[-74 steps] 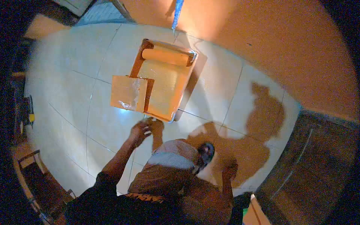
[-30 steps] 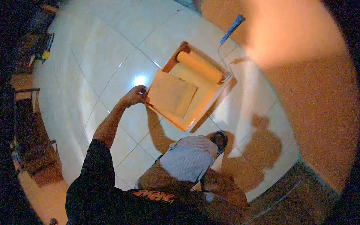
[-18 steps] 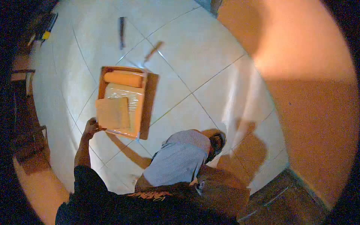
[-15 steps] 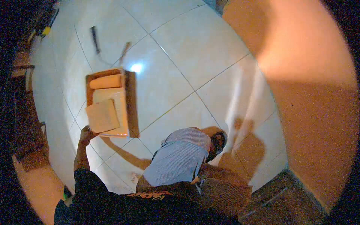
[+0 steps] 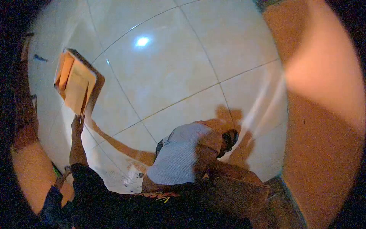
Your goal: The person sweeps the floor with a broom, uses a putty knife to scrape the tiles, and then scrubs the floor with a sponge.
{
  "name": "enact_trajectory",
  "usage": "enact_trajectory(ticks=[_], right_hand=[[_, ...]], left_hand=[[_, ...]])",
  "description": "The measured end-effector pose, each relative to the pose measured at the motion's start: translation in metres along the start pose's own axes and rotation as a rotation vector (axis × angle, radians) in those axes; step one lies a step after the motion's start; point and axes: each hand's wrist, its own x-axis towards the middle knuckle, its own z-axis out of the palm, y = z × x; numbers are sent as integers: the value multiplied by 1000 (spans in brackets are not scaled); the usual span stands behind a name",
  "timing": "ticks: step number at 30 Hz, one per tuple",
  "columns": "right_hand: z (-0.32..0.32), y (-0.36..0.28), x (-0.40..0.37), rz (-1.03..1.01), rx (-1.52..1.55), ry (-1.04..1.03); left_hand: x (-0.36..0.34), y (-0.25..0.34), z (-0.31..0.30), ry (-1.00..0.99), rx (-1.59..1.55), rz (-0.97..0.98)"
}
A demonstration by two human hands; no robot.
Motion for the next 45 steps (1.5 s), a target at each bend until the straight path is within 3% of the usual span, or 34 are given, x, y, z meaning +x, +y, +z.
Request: enact_trajectory(ticks=[2,5,7,8,9,11,14,17,19,20,23,24,27,28,29,32,33,35,37,40,43,44,45], right_hand=[[-1,-1,-2,-15,-17,-6],[-4,1,0,-23,-24,-2],[-7,-1,1,-27,-31,-12],[-7,-3,1,-28,-28,-12],[-10,-11,3,-37,-28,-12],[-4,-9,0,-32,-24,-8],[5,-23,-13,0,-13,7],[16,-38,-26,44,17,10],[18,-43,-33,91,36,17],[17,-44,-38,123,53,17],[12,-39,-52,250,85,23],[14,-30,-58,303,86,25],[18,18,-20,462,36,90],[21,37,-9,508,27,117],[27,55,-1,528,88,150],[78,93,-15,475,475,329],[120,114,-21,419,730,442],[140,117,-16,422,774,537],[127,111,-24,572,370,427],[120,105,-16,543,401,607],[29,100,15,455,253,494],[33,118,32,338,240,606],[22,134,50,432,420,525]], left_hand=[[-26,24,28,212,-681,-129],[-92,93,72,228,-572,-264],[-99,58,67,185,-480,-252],[-94,32,60,29,-329,-260],[-138,83,114,229,-362,-281],[-178,125,166,233,-238,-389],[-181,131,210,-34,-86,-281],[-161,161,263,-174,-2,-88],[-136,196,311,-211,-73,115],[-128,227,339,-188,-17,122],[-93,254,425,-275,-137,534],[-73,252,452,-299,-84,500],[-75,260,513,-139,160,901],[-88,265,518,81,444,915],[-85,252,524,153,371,940],[-113,271,528,289,484,917],[-112,270,525,317,484,911],[-93,269,523,369,484,927],[-74,250,510,404,525,975],[-94,270,509,437,691,924],[-96,275,519,372,565,824],[-94,275,521,411,575,835],[-90,274,520,419,612,835]])
